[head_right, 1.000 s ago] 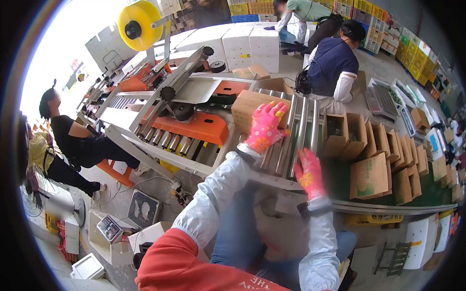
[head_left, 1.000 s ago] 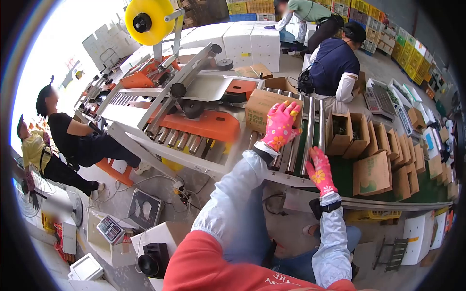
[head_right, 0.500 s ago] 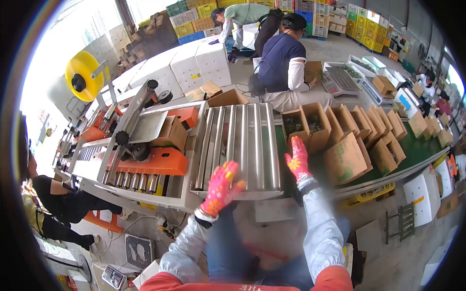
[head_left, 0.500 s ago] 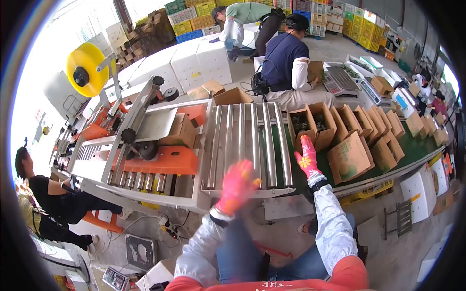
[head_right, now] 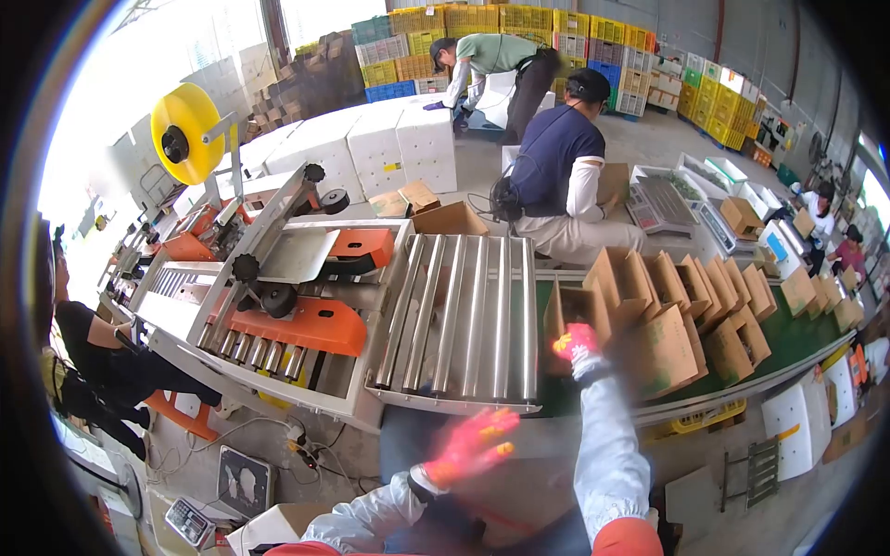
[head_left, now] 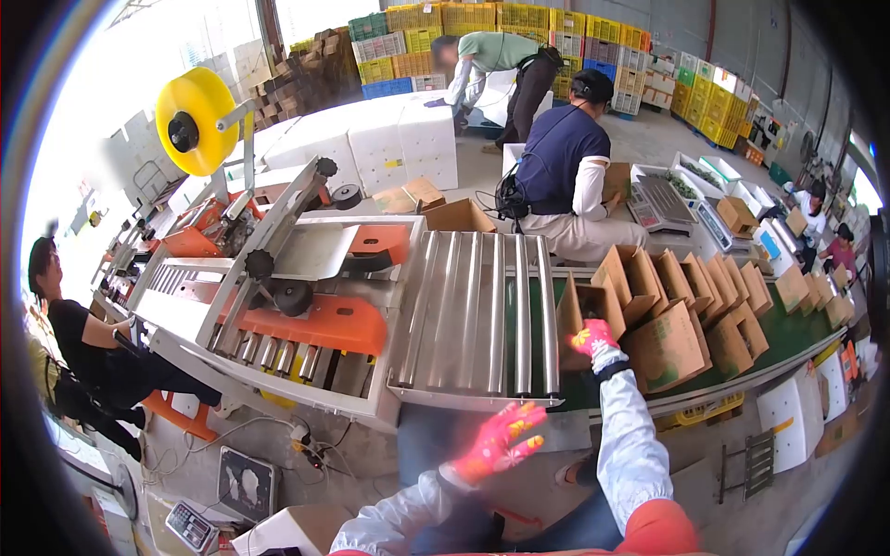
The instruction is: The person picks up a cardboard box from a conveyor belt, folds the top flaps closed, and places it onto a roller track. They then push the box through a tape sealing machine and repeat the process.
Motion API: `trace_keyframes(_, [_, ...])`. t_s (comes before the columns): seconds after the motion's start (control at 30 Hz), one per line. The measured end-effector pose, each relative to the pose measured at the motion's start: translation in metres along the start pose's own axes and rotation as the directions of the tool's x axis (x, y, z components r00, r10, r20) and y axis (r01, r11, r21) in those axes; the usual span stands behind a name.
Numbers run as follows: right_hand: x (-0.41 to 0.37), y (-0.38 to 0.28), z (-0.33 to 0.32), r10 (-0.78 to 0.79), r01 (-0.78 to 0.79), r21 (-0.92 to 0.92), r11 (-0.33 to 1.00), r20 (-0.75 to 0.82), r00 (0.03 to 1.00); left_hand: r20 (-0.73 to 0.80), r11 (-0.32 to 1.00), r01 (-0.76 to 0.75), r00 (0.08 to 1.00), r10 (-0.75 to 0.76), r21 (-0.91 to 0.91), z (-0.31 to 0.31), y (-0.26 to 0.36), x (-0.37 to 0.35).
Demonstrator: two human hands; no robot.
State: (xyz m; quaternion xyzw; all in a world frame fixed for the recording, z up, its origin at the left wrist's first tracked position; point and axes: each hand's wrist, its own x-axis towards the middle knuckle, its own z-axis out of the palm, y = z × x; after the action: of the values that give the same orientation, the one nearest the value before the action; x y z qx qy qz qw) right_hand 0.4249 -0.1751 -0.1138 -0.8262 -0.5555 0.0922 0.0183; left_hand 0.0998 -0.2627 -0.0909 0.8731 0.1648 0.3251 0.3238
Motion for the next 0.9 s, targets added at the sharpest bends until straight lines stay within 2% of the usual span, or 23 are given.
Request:
trace_keyframes(0.03, [-0.027,-0.004,-0.002,0.051,-0.052,0.029,0.998,0.025,0.998,0.203,0.875,0.316,0.945,-0.257,-0.366,0.024,0.014,-0.014])
trace_keyframes(0.07, [-0.051,0.0,0.006,0.005,-0.007,0.021,1.0,0.073,0.997,0.316,0.379,0.51,0.826,-0.467,-0.772,0.068,0.014,-0.028])
trace_keyframes(0.13, [-0.128,-0.026,-0.038,0.017,-0.043,0.154,0.987,0.168,0.986,0.688,-0.486,0.492,0.448,-0.57,-0.723,0.146,-0.02,-0.042])
trace_keyframes(0.17, [-0.156,-0.03,-0.04,-0.008,-0.022,0.194,0.981,0.152,0.988,0.711,-0.496,0.514,0.44,-0.548,-0.7,0.14,0.005,-0.036])
trace_keyframes(0.2, [-0.178,-0.022,-0.026,-0.071,0.071,0.228,0.971,-0.008,0.997,0.669,-0.444,0.503,0.503,-0.547,-0.741,0.116,0.041,-0.017])
trace_keyframes(0.27, [-0.213,-0.028,-0.035,-0.086,0.093,0.117,0.989,-0.065,0.994,0.661,-0.381,0.542,0.567,-0.492,-0.749,0.124,0.056,-0.011])
trace_keyframes(0.3, [-0.229,-0.027,-0.048,-0.085,0.109,0.15,0.983,-0.163,0.983,0.614,-0.76,0.348,0.785,-0.083,-0.549,0.146,0.038,-0.016])
trace_keyframes(0.33, [-0.245,-0.026,-0.06,-0.075,0.125,0.181,0.975,-0.261,0.962,0.329,-0.963,0.25,0.922,0.205,-0.102,0.168,0.025,-0.027])
trace_keyframes(0.4, [-0.272,-0.033,-0.098,-0.071,0.187,0.288,0.939,-0.369,0.927,0.446,-0.903,0.4,0.844,0.299,-0.153,0.142,0.038,-0.019])
trace_keyframes(0.43, [-0.282,-0.038,-0.111,-0.111,0.245,0.212,0.946,-0.498,0.86,0.362,-0.955,0.294,0.887,0.288,0.041,0.135,0.042,-0.017])
trace_keyframes(0.47, [-0.291,-0.053,-0.137,-0.163,0.22,0.064,0.973,-0.481,0.861,0.409,-0.966,0.233,0.897,0.169,-0.112,0.121,0.048,-0.01])
trace_keyframes(0.5, [-0.294,-0.063,-0.15,-0.1,0.223,0.199,0.954,-0.489,0.867,0.449,-0.946,0.184,0.892,0.047,-0.268,0.108,0.053,-0.003])
trace_keyframes(0.53, [-0.286,-0.064,-0.152,-0.291,0.37,0.027,0.929,-0.568,0.77,0.469,-0.671,0.241,0.865,-0.18,-0.701,0.083,0.057,0.011])
trace_keyframes(0.57, [-0.274,-0.069,-0.152,-0.348,0.45,0.017,0.893,-0.607,0.714,0.348,-0.526,0.182,0.907,-0.236,-0.831,0.055,0.075,0.023])
trace_keyframes(0.6, [-0.262,-0.074,-0.152,-0.403,0.526,0.0,0.851,-0.642,0.652,0.203,-0.363,0.097,0.942,-0.266,-0.927,0.031,0.086,0.03])
trace_keyframes(0.63, [-0.253,-0.092,-0.174,-0.312,0.425,0.218,0.878,-0.413,0.856,0.121,-0.295,0.029,0.947,-0.298,-0.955,0.021,0.073,0.031])
trace_keyframes(0.67, [-0.24,-0.099,-0.179,-0.477,0.633,0.351,0.69,-0.437,0.763,0.027,-0.223,-0.048,0.946,-0.322,-0.974,0.011,0.051,0.031])
trace_keyframes(0.7, [-0.221,-0.104,-0.167,-0.533,0.711,0.28,0.645,-0.503,0.681,0.023,0.023,0.034,0.927,-0.375,-0.999,-0.004,0.008,0.02])
trace_keyframes(0.73, [-0.21,-0.116,-0.165,-0.557,0.669,0.274,0.691,-0.388,0.735,-0.001,0.264,0.126,0.902,-0.431,-0.956,-0.018,-0.023,0.009])
trace_keyframes(0.77, [-0.161,-0.12,-0.127,-0.764,0.845,0.156,0.511,-0.367,0.53,-0.303,0.5,0.036,0.757,-0.579,-0.865,-0.031,-0.016,0.017])
trace_keyframes(0.8, [-0.148,-0.131,-0.113,-0.794,0.83,0.098,0.548,-0.25,0.554,-0.595,0.71,0.021,0.529,-0.605,-0.704,-0.048,-0.004,0.023])
trace_keyframes(0.87, [-0.127,-0.134,-0.098,-0.688,0.757,0.299,0.582,-0.315,0.654,-0.764,0.948,-0.094,0.619,-0.183,-0.303,-0.103,-0.016,0.02])
trace_keyframes(0.9, [-0.12,-0.132,-0.101,-0.746,0.789,0.308,0.532,-0.272,0.608,-0.667,0.972,-0.176,0.744,0.028,-0.156,-0.137,-0.013,0.027])
